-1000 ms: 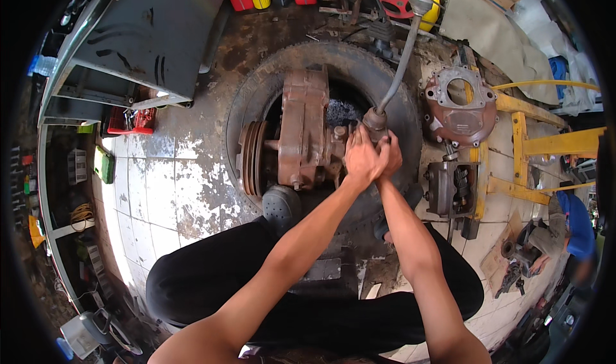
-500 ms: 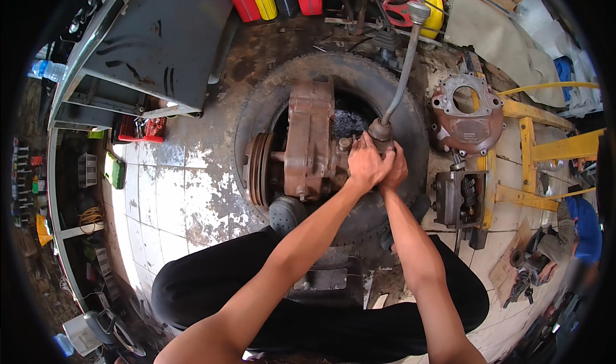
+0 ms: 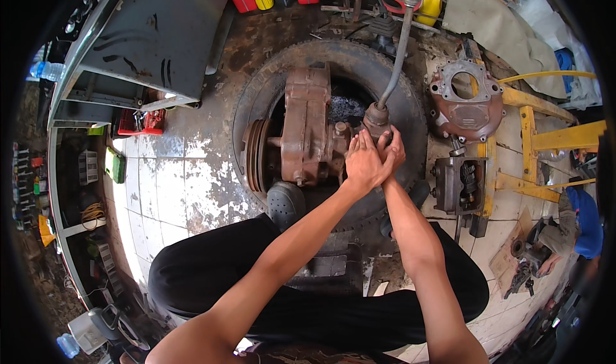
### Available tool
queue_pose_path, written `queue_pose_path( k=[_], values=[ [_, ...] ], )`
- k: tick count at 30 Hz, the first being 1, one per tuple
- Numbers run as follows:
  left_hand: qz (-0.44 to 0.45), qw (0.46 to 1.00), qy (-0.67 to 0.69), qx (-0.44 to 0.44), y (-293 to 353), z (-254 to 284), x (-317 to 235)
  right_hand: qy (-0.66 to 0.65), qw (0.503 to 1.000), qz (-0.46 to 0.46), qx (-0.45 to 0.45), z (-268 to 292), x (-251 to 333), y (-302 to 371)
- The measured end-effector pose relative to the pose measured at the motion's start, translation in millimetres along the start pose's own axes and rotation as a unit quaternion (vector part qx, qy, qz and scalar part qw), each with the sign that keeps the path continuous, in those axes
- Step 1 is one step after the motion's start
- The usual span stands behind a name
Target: The person sits on the floor and uses a power tool to work on a mechanical component resting on a tire. They repeatedly apply the tool to a specific area of the machinery, adjusting their grip and position throughout the process.
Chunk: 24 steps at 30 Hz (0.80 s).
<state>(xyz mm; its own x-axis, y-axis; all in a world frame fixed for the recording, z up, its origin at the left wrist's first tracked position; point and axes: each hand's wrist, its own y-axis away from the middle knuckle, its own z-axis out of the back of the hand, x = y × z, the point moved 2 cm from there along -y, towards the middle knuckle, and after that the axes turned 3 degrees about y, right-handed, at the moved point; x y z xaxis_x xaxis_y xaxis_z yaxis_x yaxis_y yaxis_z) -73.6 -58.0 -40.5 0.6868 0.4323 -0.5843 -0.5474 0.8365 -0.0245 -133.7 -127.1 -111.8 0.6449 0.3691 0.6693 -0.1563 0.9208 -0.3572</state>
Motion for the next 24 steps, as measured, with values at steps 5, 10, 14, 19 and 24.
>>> queue_pose_path(
  k=[5, 10, 14, 19, 24],
  values=[
    [0.042, 0.998, 0.022, 0.04, -6, 9, 0, -0.018, 0.999, -0.023, 0.033, 3, 9, 4],
    [-0.024, 0.999, -0.002, -0.025, 23, 3, -4, 0.029, 0.999, -0.015, 0.017, 6, 8, 0],
    [0.05, 0.997, 0.052, 0.024, -5, 6, 11, 0.011, 0.999, -0.026, 0.043, 4, 16, 3],
    [-0.042, 0.997, -0.052, 0.028, 23, 6, -3, 0.017, 0.999, -0.023, 0.022, 5, 9, -1],
    [0.091, 0.993, 0.038, 0.07, -15, 11, 7, -0.002, 0.996, -0.054, 0.076, 1, 12, 6]
  ],
)
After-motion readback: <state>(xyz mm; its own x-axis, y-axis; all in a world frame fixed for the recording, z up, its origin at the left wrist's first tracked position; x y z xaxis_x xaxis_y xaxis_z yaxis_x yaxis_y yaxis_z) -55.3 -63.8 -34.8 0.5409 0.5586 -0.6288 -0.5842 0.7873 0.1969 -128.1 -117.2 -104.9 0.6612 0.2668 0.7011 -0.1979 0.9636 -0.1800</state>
